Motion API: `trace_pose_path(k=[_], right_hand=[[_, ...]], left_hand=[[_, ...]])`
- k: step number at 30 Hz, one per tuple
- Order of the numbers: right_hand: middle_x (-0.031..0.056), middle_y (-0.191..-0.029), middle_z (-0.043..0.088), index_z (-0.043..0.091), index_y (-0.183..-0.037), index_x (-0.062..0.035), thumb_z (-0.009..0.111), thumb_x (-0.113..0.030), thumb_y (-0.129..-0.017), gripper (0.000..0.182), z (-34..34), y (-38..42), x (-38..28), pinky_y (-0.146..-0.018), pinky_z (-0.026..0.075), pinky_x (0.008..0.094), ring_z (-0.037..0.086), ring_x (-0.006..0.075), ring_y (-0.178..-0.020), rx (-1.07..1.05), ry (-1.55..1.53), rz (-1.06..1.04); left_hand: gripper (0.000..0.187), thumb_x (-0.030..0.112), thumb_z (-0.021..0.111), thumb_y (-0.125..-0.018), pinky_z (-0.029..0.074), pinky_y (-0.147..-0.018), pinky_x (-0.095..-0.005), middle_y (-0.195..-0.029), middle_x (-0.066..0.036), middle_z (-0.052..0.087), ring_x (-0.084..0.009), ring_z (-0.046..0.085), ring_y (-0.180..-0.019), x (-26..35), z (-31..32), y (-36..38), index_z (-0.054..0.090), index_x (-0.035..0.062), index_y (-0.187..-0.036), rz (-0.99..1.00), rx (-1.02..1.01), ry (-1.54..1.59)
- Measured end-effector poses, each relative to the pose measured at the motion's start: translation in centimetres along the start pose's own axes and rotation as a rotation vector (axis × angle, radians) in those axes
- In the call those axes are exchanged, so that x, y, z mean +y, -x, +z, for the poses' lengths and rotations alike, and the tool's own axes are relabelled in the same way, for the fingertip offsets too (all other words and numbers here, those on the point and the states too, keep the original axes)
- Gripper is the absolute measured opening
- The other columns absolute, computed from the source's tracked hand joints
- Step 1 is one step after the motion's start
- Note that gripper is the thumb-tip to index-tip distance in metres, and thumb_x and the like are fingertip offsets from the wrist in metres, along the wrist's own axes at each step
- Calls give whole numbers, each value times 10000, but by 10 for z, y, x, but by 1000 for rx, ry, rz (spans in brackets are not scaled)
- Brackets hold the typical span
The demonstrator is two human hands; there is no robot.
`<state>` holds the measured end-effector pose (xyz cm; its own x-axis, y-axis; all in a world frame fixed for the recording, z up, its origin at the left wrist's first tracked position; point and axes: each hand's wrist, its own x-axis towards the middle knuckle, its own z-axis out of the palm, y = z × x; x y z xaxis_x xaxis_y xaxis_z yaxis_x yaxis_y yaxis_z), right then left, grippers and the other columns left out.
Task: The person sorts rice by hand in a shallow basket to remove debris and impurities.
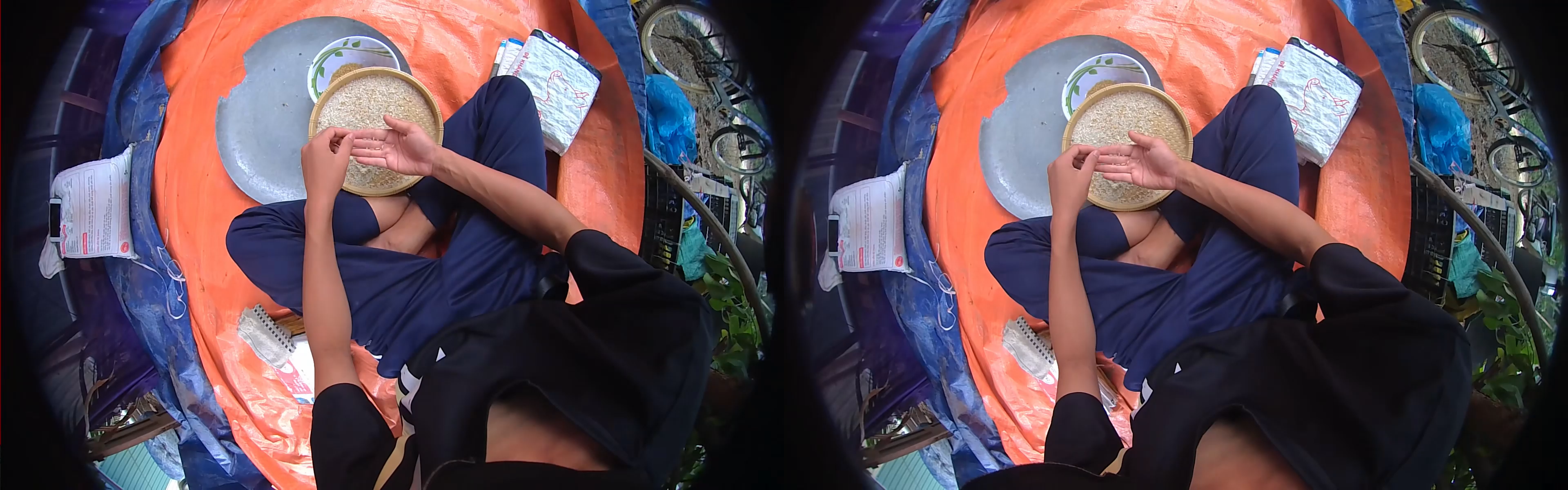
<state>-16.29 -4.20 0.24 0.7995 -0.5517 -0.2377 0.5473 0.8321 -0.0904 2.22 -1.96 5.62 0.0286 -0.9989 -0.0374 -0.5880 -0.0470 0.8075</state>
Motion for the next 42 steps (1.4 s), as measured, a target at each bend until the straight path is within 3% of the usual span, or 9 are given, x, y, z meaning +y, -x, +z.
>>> trace_pose_path(k=[7, 16, 19, 24, 27, 29, 32, 38, 42], right_hand=[[247, -1444, 387, 290, -1431, 98, 266, -498, -1021, 724, 4, 2, 2, -1148, 319, 442, 390, 325, -1359, -56, 9, 49], [231, -1458, 382, 327, -1418, 77, 323, -520, -1006, 726, -6, 0, 4, -1166, 291, 426, 385, 302, -1369, -112, 85, 140], [235, -1442, 406, 347, -1402, 83, 345, -528, -998, 732, -5, 1, 3, -1164, 290, 432, 391, 308, -1364, -119, 82, 157], [285, -1417, 424, 402, -1348, 120, 413, -565, -966, 785, -16, 0, -2, -1168, 276, 448, 385, 357, -1362, -217, -23, 247], [269, -1382, 466, 407, -1340, 119, 366, -571, -981, 779, -1, 4, -5, -1147, 322, 441, 449, 343, -1320, -99, 80, 232], [260, -1301, 542, 445, -1303, 110, 338, -549, -996, 735, 5, 5, -6, -1104, 385, 447, 534, 344, -1240, -80, 44, 250], [275, -1286, 548, 455, -1290, 111, 322, -543, -1001, 728, 0, 5, -6, -1099, 391, 450, 539, 356, -1232, -101, 77, 320], [290, -1290, 540, 449, -1286, 130, 332, -535, -999, 734, -13, 3, 2, -1084, 412, 442, 545, 373, -1217, 30, 97, 426], [274, -1299, 542, 440, -1299, 127, 340, -536, -995, 736, -17, 2, 2, -1083, 413, 437, 544, 366, -1220, 40, 131, 464]], left_hand=[[107, 111, 700, -806, 499, -634, -340, -786, -108, 652, -228, 636, -648, 4, -2, 4, 713, 22, -865, 170, -18, -197], [123, 139, 727, -789, 498, -633, -353, -768, -108, 665, -249, 648, -686, 8, -3, 7, 713, 29, -844, 65, -62, -305], [113, 154, 741, -773, 501, -627, -361, -773, -86, 658, -252, 651, -706, 13, -5, 10, 709, 52, -809, 126, -45, -373], [97, 166, 718, -699, 505, -611, -370, -728, -58, 592, -246, 634, -695, -4, -4, 3, 657, 90, -703, 574, -5, -565], [96, 141, 625, -729, 500, -638, -364, -703, -71, 569, -254, 628, -694, 4, -5, 8, 589, 89, -656, 681, 34, -606], [84, 132, 615, -738, 504, -653, -347, -717, -64, 589, -237, 641, -716, 4, -1, 11, 604, 90, -666, 687, -18, -659], [77, 132, 613, -745, 515, -654, -332, -729, -63, 626, -215, 662, -723, 2, 1, 14, 631, 87, -685, 807, -120, -747], [121, 161, 610, -761, 525, -609, -333, -682, -76, 674, -216, 688, -684, -1, 3, 12, 660, 91, -675, 829, -412, -877], [139, 170, 609, -759, 518, -610, -341, -670, -68, 676, -209, 688, -681, 1, 6, 16, 663, 102, -650, 805, -445, -876]])
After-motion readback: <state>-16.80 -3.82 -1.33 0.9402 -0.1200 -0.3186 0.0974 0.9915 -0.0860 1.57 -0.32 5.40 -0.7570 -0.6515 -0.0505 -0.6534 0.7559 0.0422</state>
